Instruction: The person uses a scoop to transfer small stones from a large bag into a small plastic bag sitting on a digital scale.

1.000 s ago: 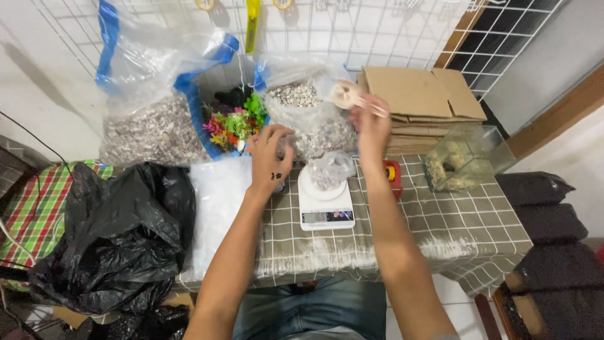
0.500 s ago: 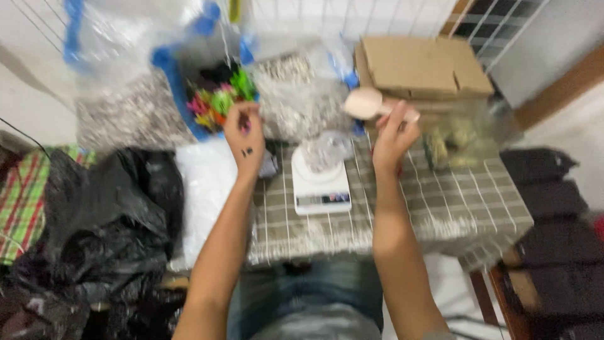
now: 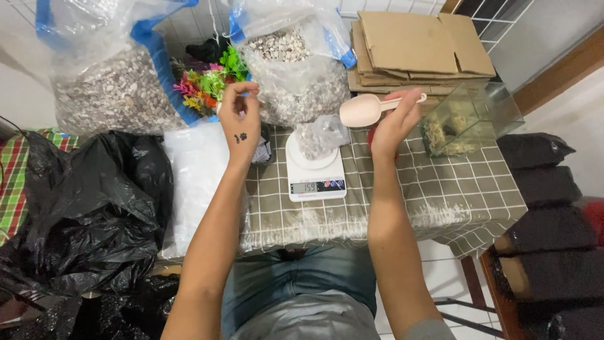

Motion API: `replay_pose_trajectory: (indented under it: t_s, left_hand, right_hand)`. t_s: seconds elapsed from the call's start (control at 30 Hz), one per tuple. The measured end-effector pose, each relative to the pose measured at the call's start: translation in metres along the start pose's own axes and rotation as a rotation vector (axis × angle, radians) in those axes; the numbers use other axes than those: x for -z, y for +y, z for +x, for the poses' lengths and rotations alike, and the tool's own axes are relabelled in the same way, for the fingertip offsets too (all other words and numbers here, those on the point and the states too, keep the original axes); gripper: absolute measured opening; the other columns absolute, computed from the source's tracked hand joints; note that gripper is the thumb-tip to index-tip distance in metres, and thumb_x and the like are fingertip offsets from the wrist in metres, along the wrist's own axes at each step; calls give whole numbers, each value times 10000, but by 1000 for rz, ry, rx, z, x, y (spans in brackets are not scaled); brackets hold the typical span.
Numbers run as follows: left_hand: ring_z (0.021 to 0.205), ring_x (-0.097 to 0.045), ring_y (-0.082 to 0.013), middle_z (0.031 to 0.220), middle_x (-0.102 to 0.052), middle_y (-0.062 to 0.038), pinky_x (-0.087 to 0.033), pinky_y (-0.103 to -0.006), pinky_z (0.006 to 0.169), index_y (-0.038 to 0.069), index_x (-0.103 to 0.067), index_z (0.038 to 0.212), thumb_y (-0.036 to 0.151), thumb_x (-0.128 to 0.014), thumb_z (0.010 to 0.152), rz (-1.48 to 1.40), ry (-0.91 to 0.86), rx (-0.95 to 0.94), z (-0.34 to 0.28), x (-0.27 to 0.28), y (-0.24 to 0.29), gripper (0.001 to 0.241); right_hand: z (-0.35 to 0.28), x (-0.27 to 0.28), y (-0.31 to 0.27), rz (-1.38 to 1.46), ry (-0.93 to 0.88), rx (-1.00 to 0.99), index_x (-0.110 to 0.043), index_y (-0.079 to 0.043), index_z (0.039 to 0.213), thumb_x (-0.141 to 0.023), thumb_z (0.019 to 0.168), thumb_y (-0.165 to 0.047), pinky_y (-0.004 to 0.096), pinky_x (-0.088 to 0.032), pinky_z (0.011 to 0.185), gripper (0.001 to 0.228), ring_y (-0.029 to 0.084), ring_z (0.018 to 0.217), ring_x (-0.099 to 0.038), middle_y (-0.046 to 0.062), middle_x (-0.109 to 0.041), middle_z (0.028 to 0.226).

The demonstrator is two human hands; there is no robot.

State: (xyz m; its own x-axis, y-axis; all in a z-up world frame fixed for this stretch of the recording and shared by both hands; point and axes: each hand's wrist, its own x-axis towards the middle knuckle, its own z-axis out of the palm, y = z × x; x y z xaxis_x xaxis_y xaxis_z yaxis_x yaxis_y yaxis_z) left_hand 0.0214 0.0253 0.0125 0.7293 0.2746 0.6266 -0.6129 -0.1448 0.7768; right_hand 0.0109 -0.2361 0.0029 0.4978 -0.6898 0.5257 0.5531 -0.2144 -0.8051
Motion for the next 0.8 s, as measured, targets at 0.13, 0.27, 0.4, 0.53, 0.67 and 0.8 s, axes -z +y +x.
replay_pose_trajectory:
  t_s: [0.13,0.27,0.4,0.53,0.67,0.8]
  left_hand:
    - [735,-661,-207,911,-673,-99,-476,-320,665,76,-689,1046,-27,-547,955,13,-64,3,0,-1,7,198]
    - [824,-688,-213,925,-695,-61,-488,-310,701,126,-722,1060,45,-643,982,98,-265,-36,-5,-6,13,137]
    - [829,-712,-308,863,-733,-104,-546,-409,766,136,-738,1148,-9,-701,871,99,-588,19,-15,-8,18,315]
    - [744,-686,-334,764,-716,-171,-535,-456,776,34,-693,1232,147,-771,856,118,-912,73,-15,1,32,400]
    - [847,-645,-368,780,-658,-114,-487,-480,847,79,-607,1277,272,-828,837,196,-973,1,-18,1,17,528]
    - [999,-623,-376,852,-656,-86,-444,-508,947,124,-584,1244,270,-862,811,273,-939,-102,-20,-1,1,536]
  right_hand:
    - [0,0,-1,-28,-32,51,-609,-80,699,-347,1118,-433,227,-417,667,608,112,605,-441,25,-493,632]
    - [-2,2,1,-13,-80,-15,-586,-99,702,-345,1113,-477,245,-406,695,608,127,643,-444,21,-490,655]
    - [-11,-8,-8,-6,-194,-110,-568,-116,681,-380,1107,-470,244,-373,699,586,123,672,-428,0,-465,656]
    - [-18,-3,7,-139,-537,-132,-648,-63,804,-395,1125,-512,347,-411,712,607,200,685,-462,92,-540,732]
    - [-24,-7,10,-120,-638,-137,-685,-74,822,-411,1121,-459,297,-416,684,560,150,643,-455,36,-506,684]
    - [-21,-5,17,24,-842,-184,-697,-79,880,-441,1103,-468,259,-419,677,516,127,629,-432,7,-442,626]
